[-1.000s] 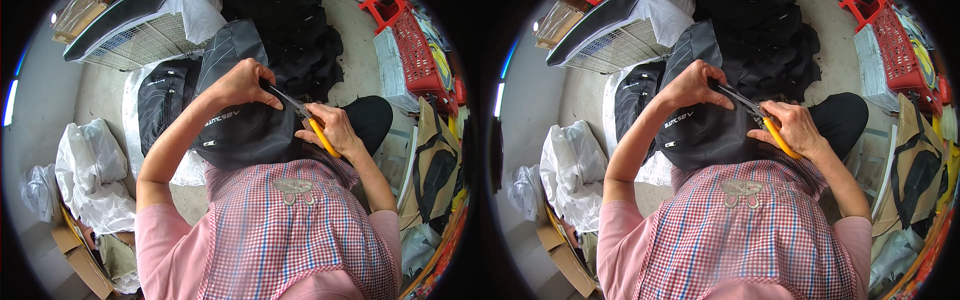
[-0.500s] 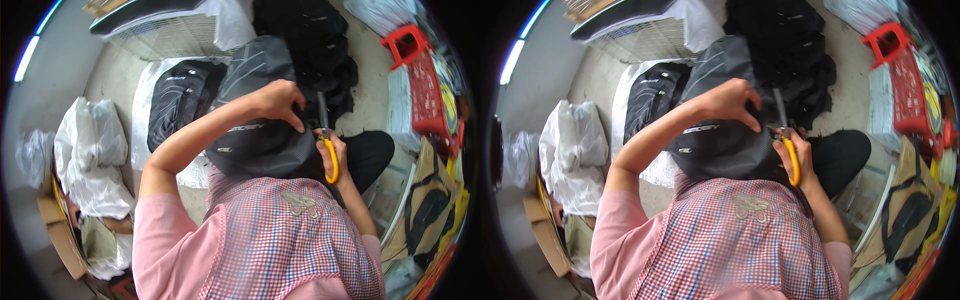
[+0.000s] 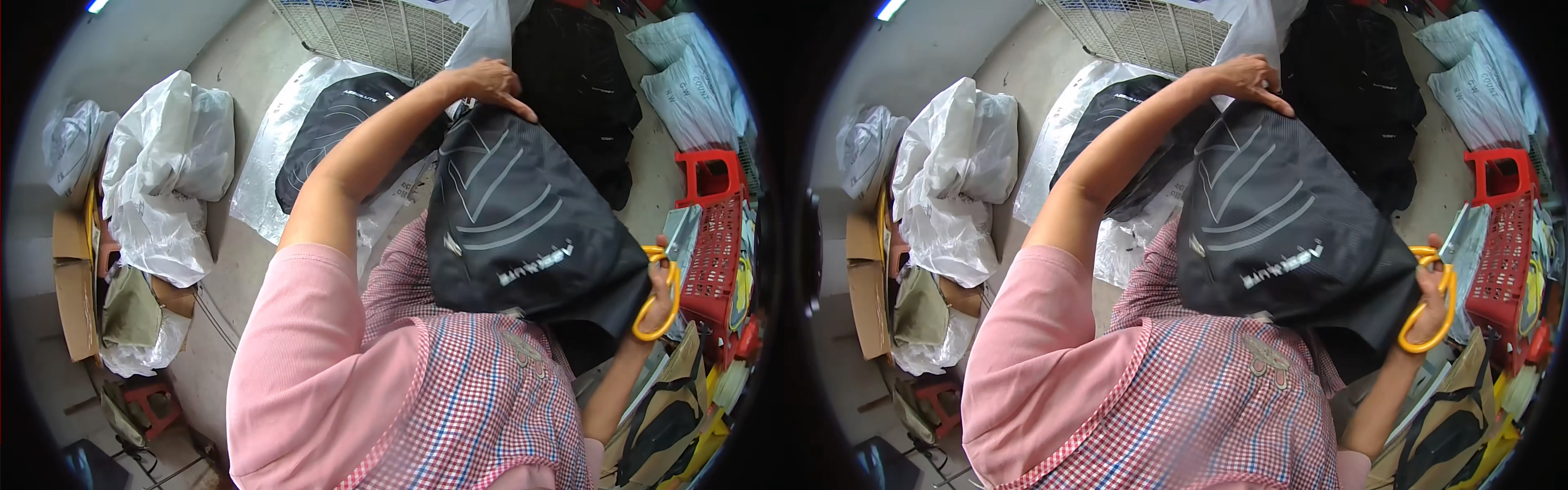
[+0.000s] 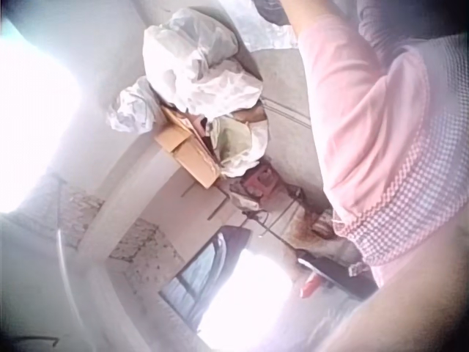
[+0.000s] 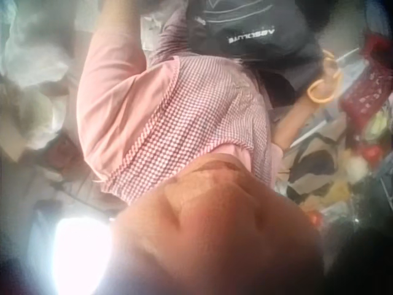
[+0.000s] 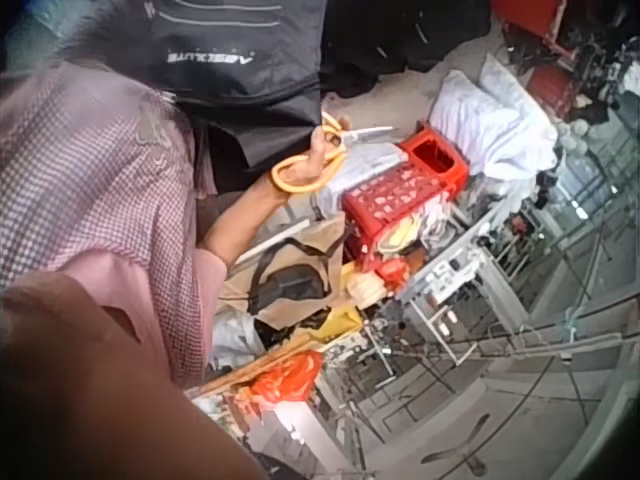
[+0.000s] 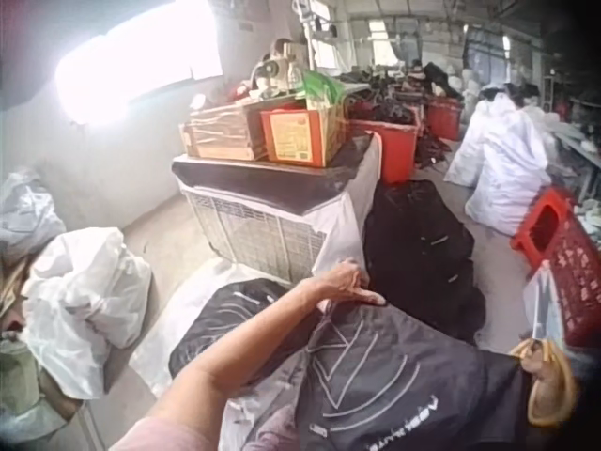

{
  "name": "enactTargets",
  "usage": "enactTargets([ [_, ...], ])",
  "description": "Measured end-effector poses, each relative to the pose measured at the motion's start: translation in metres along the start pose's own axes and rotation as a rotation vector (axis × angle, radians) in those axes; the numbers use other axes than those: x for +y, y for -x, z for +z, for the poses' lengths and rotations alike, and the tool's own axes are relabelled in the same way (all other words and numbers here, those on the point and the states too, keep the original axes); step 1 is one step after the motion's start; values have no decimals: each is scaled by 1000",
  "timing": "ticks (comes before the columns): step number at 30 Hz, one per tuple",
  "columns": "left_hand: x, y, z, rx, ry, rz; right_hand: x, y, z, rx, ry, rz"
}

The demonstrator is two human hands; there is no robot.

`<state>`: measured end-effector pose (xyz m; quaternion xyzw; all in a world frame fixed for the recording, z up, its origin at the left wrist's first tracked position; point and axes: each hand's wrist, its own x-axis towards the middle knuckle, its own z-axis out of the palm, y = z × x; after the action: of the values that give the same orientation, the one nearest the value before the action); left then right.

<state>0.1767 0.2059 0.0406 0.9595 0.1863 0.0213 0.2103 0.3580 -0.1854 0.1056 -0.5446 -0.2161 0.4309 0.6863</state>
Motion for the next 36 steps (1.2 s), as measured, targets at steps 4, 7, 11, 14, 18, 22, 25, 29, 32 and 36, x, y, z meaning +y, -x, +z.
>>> enactTargets([
  [4, -32, 66, 12, -84, 835, -126, -2, -36, -27, -47, -186, 22],
  [7, -48, 123, 28, -198, 1252, -150, 27, -66, -25, -115, -44, 16],
  [11, -7, 197, -35, 434, 1492, -477, 64, -70, -3, 62, -176, 202],
  [14, -28, 260, -116, 423, 1809, -55, 90, -76, -20, -285, -286, 324],
  [18, -4, 264, -191, 882, 1586, -185, 102, -61, 15, -131, -255, 395],
  [22, -61, 224, -227, 431, 1861, 11, 109, -49, 17, -75, -232, 422],
  [25, -93, 165, -217, 662, 1565, -19, 114, -46, 13, -95, -216, 434],
  [29, -112, 164, -208, 732, 1721, -104, 117, -44, 4, -44, -236, 452],
  [32, -130, 189, -206, 770, 1956, -54, 121, -47, 4, -52, -239, 459],
  [36, -158, 235, -151, 1217, 1554, -291, 125, -49, 6, -54, -236, 478],
])
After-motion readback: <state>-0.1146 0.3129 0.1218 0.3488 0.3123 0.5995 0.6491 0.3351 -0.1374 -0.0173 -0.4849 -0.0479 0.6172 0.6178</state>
